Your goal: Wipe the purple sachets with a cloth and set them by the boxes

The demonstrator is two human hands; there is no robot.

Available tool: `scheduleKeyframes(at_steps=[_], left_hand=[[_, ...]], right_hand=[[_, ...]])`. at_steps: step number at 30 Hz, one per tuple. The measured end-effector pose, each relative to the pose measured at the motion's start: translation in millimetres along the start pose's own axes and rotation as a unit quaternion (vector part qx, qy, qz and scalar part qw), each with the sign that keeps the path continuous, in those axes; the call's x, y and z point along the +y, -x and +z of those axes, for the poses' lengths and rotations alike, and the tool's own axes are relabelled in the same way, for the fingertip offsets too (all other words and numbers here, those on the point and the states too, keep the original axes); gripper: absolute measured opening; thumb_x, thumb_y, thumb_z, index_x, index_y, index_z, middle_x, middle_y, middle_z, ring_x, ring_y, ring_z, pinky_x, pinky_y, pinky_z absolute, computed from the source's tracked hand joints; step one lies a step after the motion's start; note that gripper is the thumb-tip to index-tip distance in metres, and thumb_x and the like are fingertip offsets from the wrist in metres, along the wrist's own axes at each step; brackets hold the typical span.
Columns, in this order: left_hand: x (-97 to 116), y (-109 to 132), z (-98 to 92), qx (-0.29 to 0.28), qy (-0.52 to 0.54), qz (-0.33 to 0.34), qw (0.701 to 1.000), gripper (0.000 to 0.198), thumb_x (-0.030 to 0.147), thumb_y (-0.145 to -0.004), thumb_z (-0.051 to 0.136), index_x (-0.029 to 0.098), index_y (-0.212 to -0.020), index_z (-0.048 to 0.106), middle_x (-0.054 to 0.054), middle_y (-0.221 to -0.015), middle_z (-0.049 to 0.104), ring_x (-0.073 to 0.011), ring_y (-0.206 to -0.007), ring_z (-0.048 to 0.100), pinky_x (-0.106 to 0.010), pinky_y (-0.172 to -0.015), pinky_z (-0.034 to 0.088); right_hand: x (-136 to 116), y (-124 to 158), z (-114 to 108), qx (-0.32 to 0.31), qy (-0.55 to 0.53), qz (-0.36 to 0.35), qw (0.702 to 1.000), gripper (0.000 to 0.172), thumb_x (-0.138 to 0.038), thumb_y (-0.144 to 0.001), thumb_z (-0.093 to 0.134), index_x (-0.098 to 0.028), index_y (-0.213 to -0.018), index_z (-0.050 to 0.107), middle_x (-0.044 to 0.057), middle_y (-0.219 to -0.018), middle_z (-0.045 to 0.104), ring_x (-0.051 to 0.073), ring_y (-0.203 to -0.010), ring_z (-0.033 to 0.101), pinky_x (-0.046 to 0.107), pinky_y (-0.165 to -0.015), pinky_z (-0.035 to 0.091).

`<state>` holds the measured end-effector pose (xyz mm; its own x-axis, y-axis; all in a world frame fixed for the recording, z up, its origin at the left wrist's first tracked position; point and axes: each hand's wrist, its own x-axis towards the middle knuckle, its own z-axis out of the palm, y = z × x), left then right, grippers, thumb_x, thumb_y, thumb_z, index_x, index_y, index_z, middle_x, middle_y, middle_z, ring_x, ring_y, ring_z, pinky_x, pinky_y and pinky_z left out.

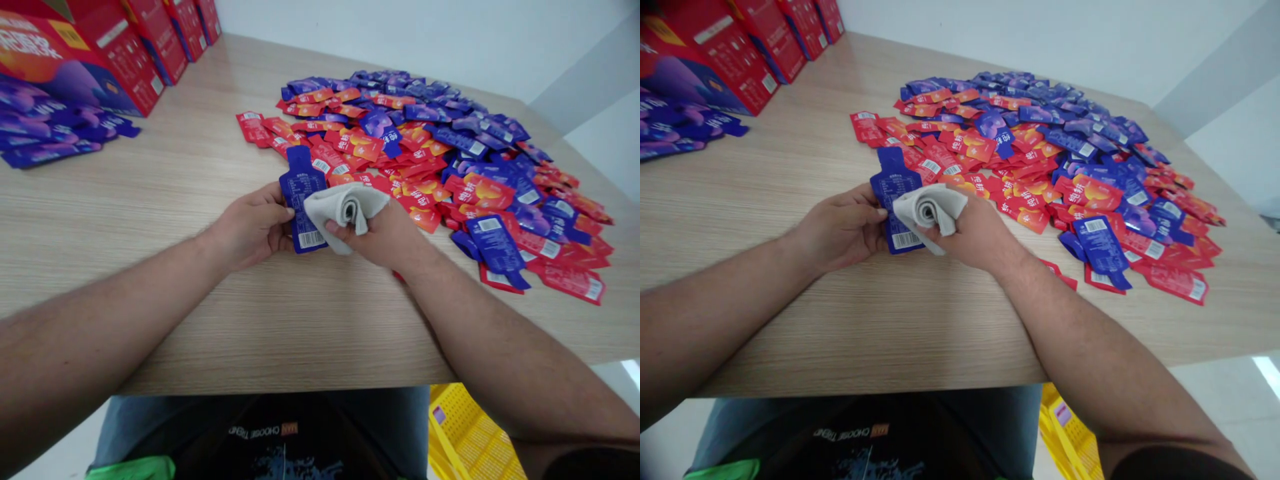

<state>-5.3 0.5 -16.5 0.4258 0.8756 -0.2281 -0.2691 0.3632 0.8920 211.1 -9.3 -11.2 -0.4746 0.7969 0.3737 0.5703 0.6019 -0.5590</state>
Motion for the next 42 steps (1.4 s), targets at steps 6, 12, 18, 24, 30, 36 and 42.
scheduleKeyframes(at_steps=[6, 12, 18, 24, 30, 36, 42], left_hand=[[1, 3, 4.2, -0.002, 0.009, 0.0, 1.0, 0.034, 0.011, -0.071, 0.063, 0.019, -0.104, 0.062, -0.002, -0.089, 0.07, -0.0165, -0.073, 0.068, -0.034, -0.069, 0.059], [-3, 6, 1.0, -0.059, -0.096, -0.025, 0.993, 0.03, 0.014, -0.07, 0.069, 0.019, -0.099, 0.065, -0.003, -0.084, 0.07, -0.0182, -0.075, 0.068, -0.031, -0.068, 0.057], [-4, 4, -8.5, -0.132, -0.177, -0.006, 0.975, 0.02, 0.015, -0.07, 0.068, 0.019, -0.09, 0.066, -0.003, -0.085, 0.071, -0.0196, -0.075, 0.067, -0.033, -0.07, 0.057], [-2, 4, -6.6, -0.146, -0.198, -0.016, 0.969, 0.021, 0.015, -0.068, 0.069, 0.021, -0.088, 0.067, -0.004, -0.084, 0.072, -0.0204, -0.074, 0.067, -0.035, -0.071, 0.057], [-4, 3, -11.3, -0.133, -0.182, -0.021, 0.974, 0.026, 0.017, -0.066, 0.069, 0.019, -0.092, 0.068, -0.004, -0.084, 0.072, -0.0204, -0.075, 0.067, -0.033, -0.068, 0.057], [3, 6, -19.5, -0.161, -0.197, -0.03, 0.967, 0.03, 0.019, -0.072, 0.066, 0.018, -0.101, 0.062, -0.002, -0.088, 0.07, -0.0167, -0.074, 0.066, -0.029, -0.066, 0.054], [47, 25, -39.4, -0.03, -0.311, 0.065, 0.948, 0.015, 0.016, -0.073, 0.057, 0.019, -0.086, 0.051, 0.003, -0.077, 0.058, -0.0119, -0.066, 0.059, -0.026, -0.06, 0.048]], right_hand=[[1, 0, 1, 0.001, 0.025, 0.015, 1.0, 0.032, -0.04, -0.086, 0.067, -0.022, -0.112, 0.07, 0.008, -0.11, 0.076, 0.026, -0.1, 0.07, 0.04, -0.087, 0.055], [3, -3, -3, 0.006, 0.022, 0.003, 1.0, 0.034, -0.043, -0.086, 0.069, -0.022, -0.113, 0.068, 0.008, -0.108, 0.075, 0.027, -0.101, 0.07, 0.042, -0.089, 0.056], [4, -4, -6, 0.034, 0.011, 0.025, 0.999, 0.035, -0.042, -0.089, 0.065, -0.021, -0.117, 0.068, 0.008, -0.114, 0.074, 0.028, -0.106, 0.069, 0.044, -0.093, 0.055], [-2, -4, -8, 0.048, 0.033, 0.057, 0.997, 0.035, -0.043, -0.09, 0.065, -0.023, -0.118, 0.067, 0.007, -0.111, 0.075, 0.028, -0.102, 0.07, 0.043, -0.09, 0.055], [8, -5, -6, 0.01, 0.07, 0.061, 0.996, 0.03, -0.036, -0.085, 0.069, -0.022, -0.112, 0.07, 0.008, -0.109, 0.075, 0.027, -0.098, 0.069, 0.04, -0.086, 0.055], [38, -10, -10, 0.091, 0.098, 0.143, 0.981, 0.034, -0.037, -0.089, 0.065, -0.019, -0.117, 0.069, 0.01, -0.108, 0.075, 0.028, -0.098, 0.07, 0.043, -0.087, 0.054], [43, 0, 1, 0.062, 0.085, 0.11, 0.988, 0.029, -0.043, -0.089, 0.063, -0.025, -0.11, 0.073, 0.01, -0.098, 0.076, 0.029, -0.088, 0.072, 0.04, -0.075, 0.057]])
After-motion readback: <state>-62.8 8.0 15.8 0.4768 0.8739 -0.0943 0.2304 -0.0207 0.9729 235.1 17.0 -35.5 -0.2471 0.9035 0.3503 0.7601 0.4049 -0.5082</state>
